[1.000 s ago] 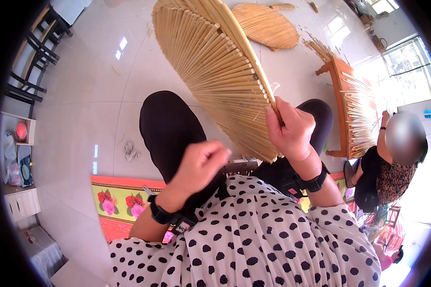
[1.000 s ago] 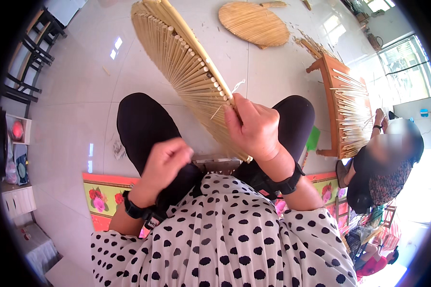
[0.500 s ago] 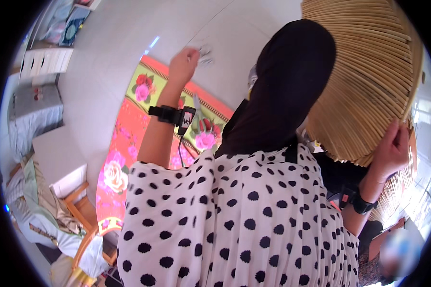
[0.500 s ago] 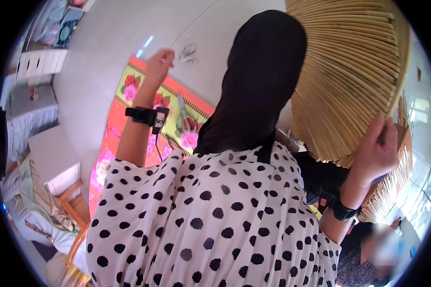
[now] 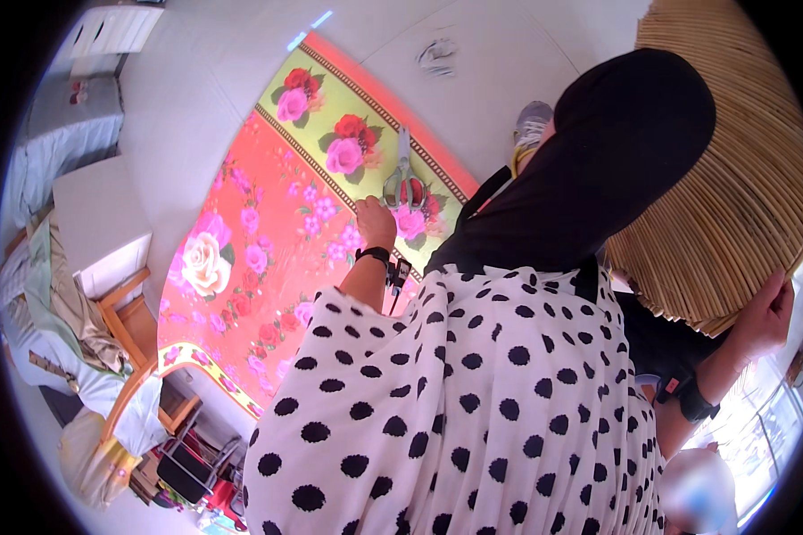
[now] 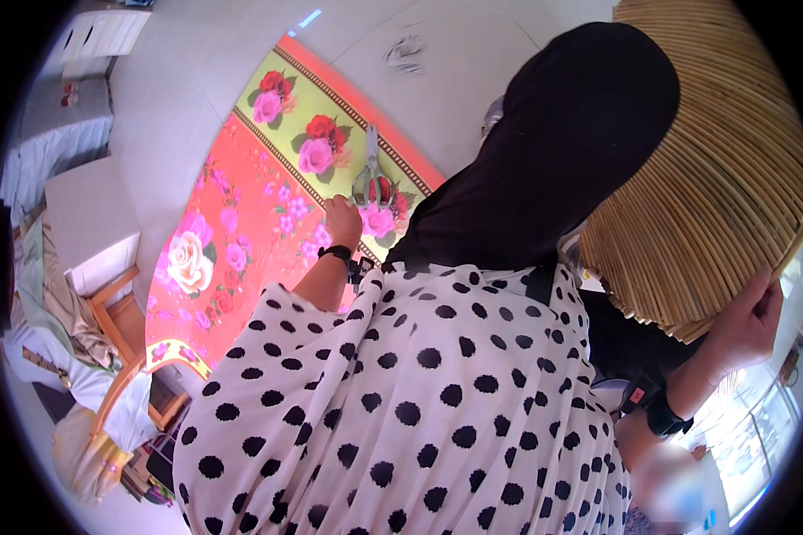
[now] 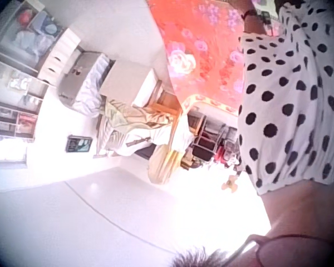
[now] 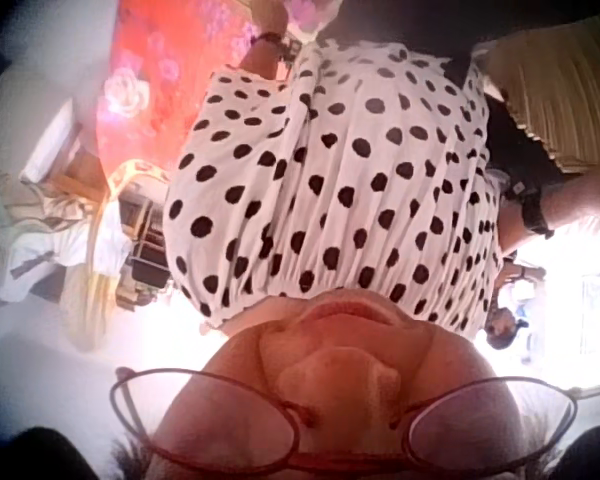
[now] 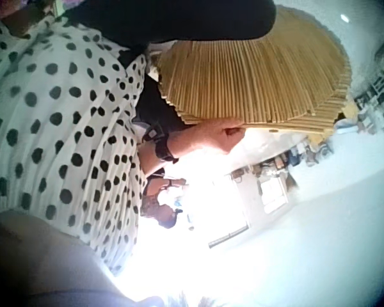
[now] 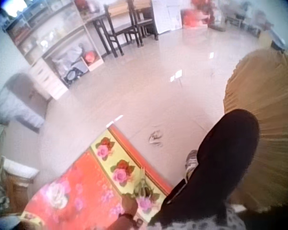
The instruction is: The person sits on the floor and weaves a large, fan-shaped bamboo mat using a needle and white thread. They repeatedly pass the needle through the bamboo strips to secure them, occasionally using pliers to cut the thread.
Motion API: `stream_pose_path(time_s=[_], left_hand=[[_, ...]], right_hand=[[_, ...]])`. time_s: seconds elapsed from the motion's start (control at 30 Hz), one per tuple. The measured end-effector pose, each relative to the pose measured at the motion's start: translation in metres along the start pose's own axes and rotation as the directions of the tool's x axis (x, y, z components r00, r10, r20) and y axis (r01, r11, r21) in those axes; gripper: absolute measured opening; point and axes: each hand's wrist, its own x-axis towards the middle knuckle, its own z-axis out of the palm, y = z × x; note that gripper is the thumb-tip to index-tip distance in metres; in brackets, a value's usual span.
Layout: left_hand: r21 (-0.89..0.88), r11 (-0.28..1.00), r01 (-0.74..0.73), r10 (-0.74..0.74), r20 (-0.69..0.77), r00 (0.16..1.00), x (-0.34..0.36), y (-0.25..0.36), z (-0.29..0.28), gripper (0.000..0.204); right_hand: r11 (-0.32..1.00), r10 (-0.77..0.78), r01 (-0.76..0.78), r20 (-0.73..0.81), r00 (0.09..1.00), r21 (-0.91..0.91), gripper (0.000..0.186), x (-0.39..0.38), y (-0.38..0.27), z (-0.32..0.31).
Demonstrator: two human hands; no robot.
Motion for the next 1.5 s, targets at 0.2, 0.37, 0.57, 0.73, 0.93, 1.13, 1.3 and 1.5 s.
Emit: stream_pose_path(time_s=[0.2,0.37,0.57,0.73,0.93,1.13,1.3,1.5], left_hand=[[0.037,0.905,0.423,-0.424,0.009,0.906,-0.018,-0.041,-0.012,0.056],[0.002,0.947,0.320,-0.316,0.153,0.936,-0.032,-0.050,0.022,0.080],[-0.320,0.925,0.205,-0.086,0.347,0.934,-0.032,-0.134,0.124,0.075],[-0.822,0.010,0.569,-0.026,0.568,0.822,0.032,-0.050,0.055,0.065],[-0.994,0.105,-0.030,0.157,-0.013,0.988,0.070,0.141,-0.197,0.059],[-0.930,-0.329,-0.161,0.798,-0.365,0.479,0.022,0.275,-0.318,0.020],[-0.980,-0.196,0.047,0.943,-0.175,0.283,-0.097,0.363,-0.307,0.017],[-0.992,0.068,-0.107,0.997,0.063,0.043,-0.136,0.393,-0.236,0.010]], right_hand=[[0.999,-0.040,0.040,0.010,0.999,-0.015,0.040,0.012,0.000,0.003],[0.997,-0.072,0.072,0.010,0.997,0.007,0.036,0.017,0.014,0.000],[0.989,-0.096,0.098,0.026,0.995,-0.109,0.019,0.009,-0.038,0.005],[0.991,-0.103,0.103,-0.011,0.995,0.079,0.017,0.006,-0.056,-0.014],[0.978,-0.057,0.056,-0.001,0.998,0.200,0.016,0.011,-0.053,-0.018],[0.954,-0.016,0.011,0.017,1.000,0.300,0.016,0.009,-0.058,-0.007],[0.959,0.050,-0.050,0.007,0.999,0.279,0.017,0.008,-0.060,-0.010],[0.962,0.094,-0.098,0.026,0.995,0.254,0.020,0.005,-0.056,-0.011]])
